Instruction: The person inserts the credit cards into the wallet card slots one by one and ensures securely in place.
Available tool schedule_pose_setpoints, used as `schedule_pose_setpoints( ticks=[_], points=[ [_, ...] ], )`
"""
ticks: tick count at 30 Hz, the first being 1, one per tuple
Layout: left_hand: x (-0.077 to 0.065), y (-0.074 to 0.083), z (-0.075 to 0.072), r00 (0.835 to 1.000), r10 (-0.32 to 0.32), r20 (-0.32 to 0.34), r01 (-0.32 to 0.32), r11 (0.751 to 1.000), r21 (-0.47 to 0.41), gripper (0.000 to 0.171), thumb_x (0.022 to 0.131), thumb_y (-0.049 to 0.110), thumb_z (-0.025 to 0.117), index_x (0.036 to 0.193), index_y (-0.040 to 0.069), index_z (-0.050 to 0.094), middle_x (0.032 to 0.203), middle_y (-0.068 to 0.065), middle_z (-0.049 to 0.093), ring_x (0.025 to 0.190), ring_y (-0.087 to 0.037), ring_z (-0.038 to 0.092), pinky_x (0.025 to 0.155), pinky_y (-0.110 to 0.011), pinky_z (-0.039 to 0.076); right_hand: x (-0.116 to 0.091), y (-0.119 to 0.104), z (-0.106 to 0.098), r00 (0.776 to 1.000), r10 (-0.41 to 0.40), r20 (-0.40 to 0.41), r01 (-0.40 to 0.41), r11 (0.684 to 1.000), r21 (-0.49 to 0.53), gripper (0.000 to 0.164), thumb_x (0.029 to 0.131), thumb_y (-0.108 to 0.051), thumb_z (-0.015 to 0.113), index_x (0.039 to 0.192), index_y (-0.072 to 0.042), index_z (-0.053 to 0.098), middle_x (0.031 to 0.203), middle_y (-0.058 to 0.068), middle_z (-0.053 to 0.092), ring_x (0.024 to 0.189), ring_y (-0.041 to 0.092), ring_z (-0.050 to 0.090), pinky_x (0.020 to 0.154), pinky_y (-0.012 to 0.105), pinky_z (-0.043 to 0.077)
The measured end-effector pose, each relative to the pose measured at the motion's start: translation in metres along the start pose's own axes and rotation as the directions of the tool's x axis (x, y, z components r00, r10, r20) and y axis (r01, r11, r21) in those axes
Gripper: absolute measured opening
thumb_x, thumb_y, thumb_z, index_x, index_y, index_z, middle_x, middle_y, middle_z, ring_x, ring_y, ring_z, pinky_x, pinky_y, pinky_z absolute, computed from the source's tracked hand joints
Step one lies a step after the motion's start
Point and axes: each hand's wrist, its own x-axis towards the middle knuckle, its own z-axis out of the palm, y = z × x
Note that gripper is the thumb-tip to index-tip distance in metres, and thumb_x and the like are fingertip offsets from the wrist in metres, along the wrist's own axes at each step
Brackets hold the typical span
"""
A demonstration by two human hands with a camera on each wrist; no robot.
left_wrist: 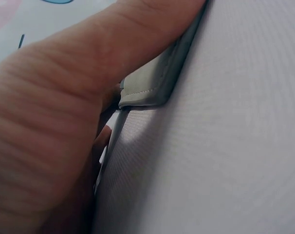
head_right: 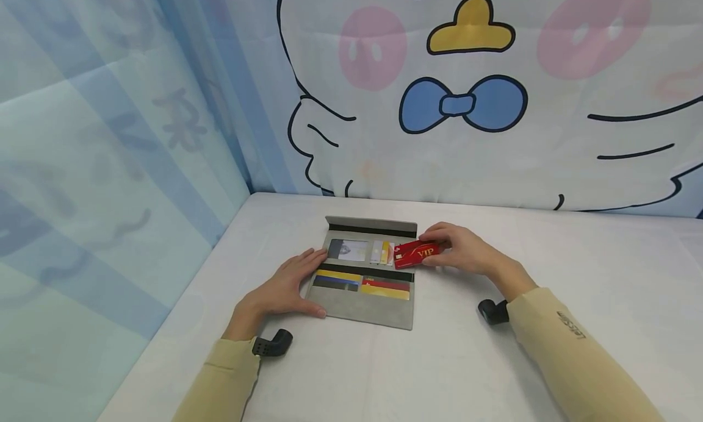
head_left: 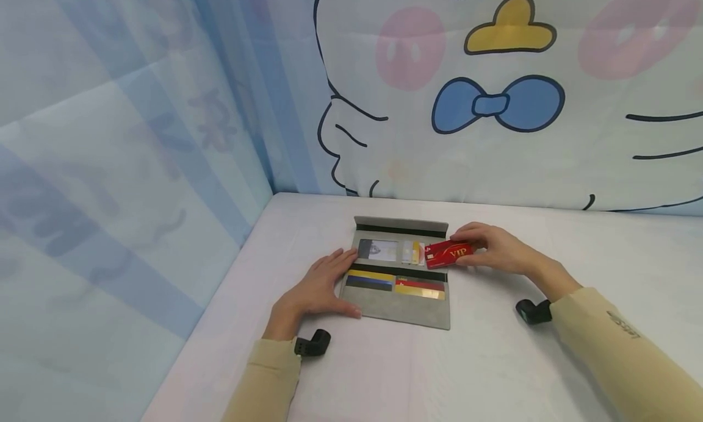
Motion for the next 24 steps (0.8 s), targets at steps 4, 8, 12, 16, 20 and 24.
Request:
schedule_pose_setpoints(
  ticks=[4, 8, 12, 16, 20, 24],
  points=[
    [0.000, 0.000, 0.000, 1.000, -0.001, 0.002, 0.001, 1.000, -0.011, 0.113, 0.062, 0.063, 0.075, 0.150, 0.017, 0.022, 0.154, 0.006, 0.016, 0.141, -0.015, 0.004, 0.112, -0.033, 0.003, 0.002, 0.001, -0.001, 1.000, 0.007, 0.015, -0.007, 1.000, 0.000, 0.055, 0.079, -0.031, 0.076, 0.125, -0.006, 0.059, 0.125, 0.010, 0.052, 0.111, 0.027, 0.048, 0.084, 0.041, 0.052],
    [0.000, 0.001, 0.000, 1.000, -0.004, 0.005, 0.004, 1.000, -0.016, 0.113, 0.062, 0.063, 0.076, 0.150, 0.017, 0.022, 0.154, 0.006, 0.016, 0.141, -0.015, 0.004, 0.113, -0.033, 0.003, 0.002, 0.001, -0.002, 1.000, 0.009, 0.030, -0.009, 1.000, 0.003, 0.055, 0.079, -0.031, 0.075, 0.125, -0.006, 0.059, 0.125, 0.010, 0.052, 0.112, 0.028, 0.047, 0.086, 0.043, 0.051],
    [0.000, -0.001, 0.000, 1.000, -0.006, 0.004, 0.006, 1.000, -0.009, 0.113, 0.062, 0.063, 0.076, 0.150, 0.017, 0.022, 0.154, 0.007, 0.016, 0.141, -0.014, 0.005, 0.113, -0.033, 0.003, 0.004, 0.001, 0.000, 1.000, 0.005, 0.028, -0.005, 1.000, 0.007, 0.055, 0.079, -0.031, 0.075, 0.125, -0.006, 0.059, 0.126, 0.010, 0.052, 0.112, 0.028, 0.047, 0.086, 0.043, 0.050],
    [-0.001, -0.002, -0.001, 1.000, -0.014, 0.003, 0.015, 1.000, -0.010, 0.113, 0.061, 0.063, 0.076, 0.150, 0.017, 0.022, 0.154, 0.008, 0.016, 0.141, -0.014, 0.005, 0.112, -0.033, 0.003, 0.008, 0.000, 0.003, 1.000, -0.003, 0.014, 0.003, 1.000, 0.001, 0.054, 0.079, -0.030, 0.076, 0.125, -0.006, 0.060, 0.126, 0.011, 0.052, 0.113, 0.029, 0.047, 0.086, 0.043, 0.051],
    [-0.001, -0.002, -0.002, 1.000, 0.001, 0.006, -0.001, 1.000, -0.011, 0.113, 0.062, 0.062, 0.076, 0.150, 0.017, 0.022, 0.154, 0.008, 0.016, 0.141, -0.014, 0.005, 0.113, -0.033, 0.003, 0.011, -0.002, 0.006, 1.000, -0.013, 0.004, 0.013, 0.999, -0.033, 0.052, 0.079, -0.030, 0.075, 0.123, -0.005, 0.061, 0.125, 0.012, 0.052, 0.112, 0.029, 0.047, 0.088, 0.045, 0.049],
    [0.001, 0.000, -0.002, 1.000, 0.019, 0.008, -0.019, 1.000, -0.006, 0.112, 0.063, 0.062, 0.076, 0.149, 0.015, 0.023, 0.154, 0.007, 0.017, 0.141, -0.016, 0.006, 0.113, -0.033, 0.003, 0.011, -0.003, 0.006, 1.000, 0.008, 0.000, -0.008, 0.997, -0.072, 0.052, 0.079, -0.028, 0.076, 0.123, -0.005, 0.061, 0.125, 0.012, 0.053, 0.111, 0.029, 0.048, 0.089, 0.045, 0.048]
  ],
)
